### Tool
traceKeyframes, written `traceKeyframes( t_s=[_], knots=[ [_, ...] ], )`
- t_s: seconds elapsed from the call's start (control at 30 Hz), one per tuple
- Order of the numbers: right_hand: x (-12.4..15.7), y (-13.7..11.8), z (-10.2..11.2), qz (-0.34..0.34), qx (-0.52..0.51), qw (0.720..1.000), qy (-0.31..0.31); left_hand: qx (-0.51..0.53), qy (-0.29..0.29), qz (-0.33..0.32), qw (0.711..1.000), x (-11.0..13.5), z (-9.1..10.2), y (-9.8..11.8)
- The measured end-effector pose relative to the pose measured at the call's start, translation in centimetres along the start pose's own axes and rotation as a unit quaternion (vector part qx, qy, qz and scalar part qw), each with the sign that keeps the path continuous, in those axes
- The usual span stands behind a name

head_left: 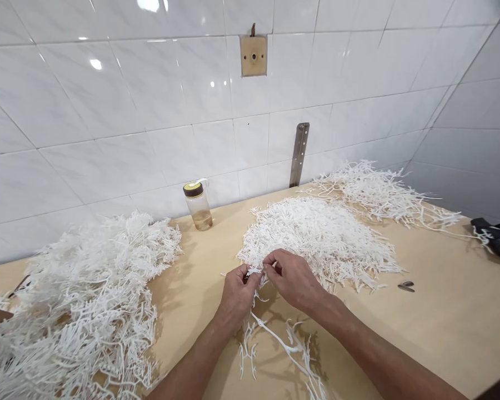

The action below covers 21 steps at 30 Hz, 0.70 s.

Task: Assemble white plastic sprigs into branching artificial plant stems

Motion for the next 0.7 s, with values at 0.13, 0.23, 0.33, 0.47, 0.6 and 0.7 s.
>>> traceKeyframes(
  t_s=[0.13, 0.23, 0.33, 0.47, 0.6, 0.7],
  knots=[
    [-0.3, 1.1, 1.1, 0.036, 0.065, 0.994, 0.077, 0.004, -0.031, -0.005, 1.000, 0.2, -0.6, 0.1],
    [-0.6, 2.4, 3.5, -0.014, 0.033, 0.989, 0.147, 0.012, 0.000, 0.004, 1.000, 0.2, -0.1, -0.1],
    [-0.6, 2.4, 4.6, -0.057, -0.032, 0.986, 0.154, 0.031, 0.016, 0.017, 0.999, 0.2, 0.3, -0.2],
    [-0.3, 1.3, 1.4, -0.101, -0.150, 0.983, -0.015, 0.048, 0.015, 0.011, 0.999, 0.1, 0.4, -0.2],
    [0.2, 1.5, -1.1, -0.125, -0.214, 0.966, -0.071, 0.063, 0.020, -0.002, 0.998, -0.1, 0.4, -0.3],
    [0.2, 2.6, -1.6, -0.152, -0.263, 0.951, -0.063, 0.072, 0.015, -0.006, 0.997, -0.2, 0.3, -0.6]
  ],
)
Point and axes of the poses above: each hand's wrist, its own x-axis away from the middle knuckle, its own z-axis out of the back of the hand, y = z × x, the point moved 8 cm from there along -x, towards the middle knuckle, and after that the axes turned 9 degrees about -x, right-handed, at the moved point
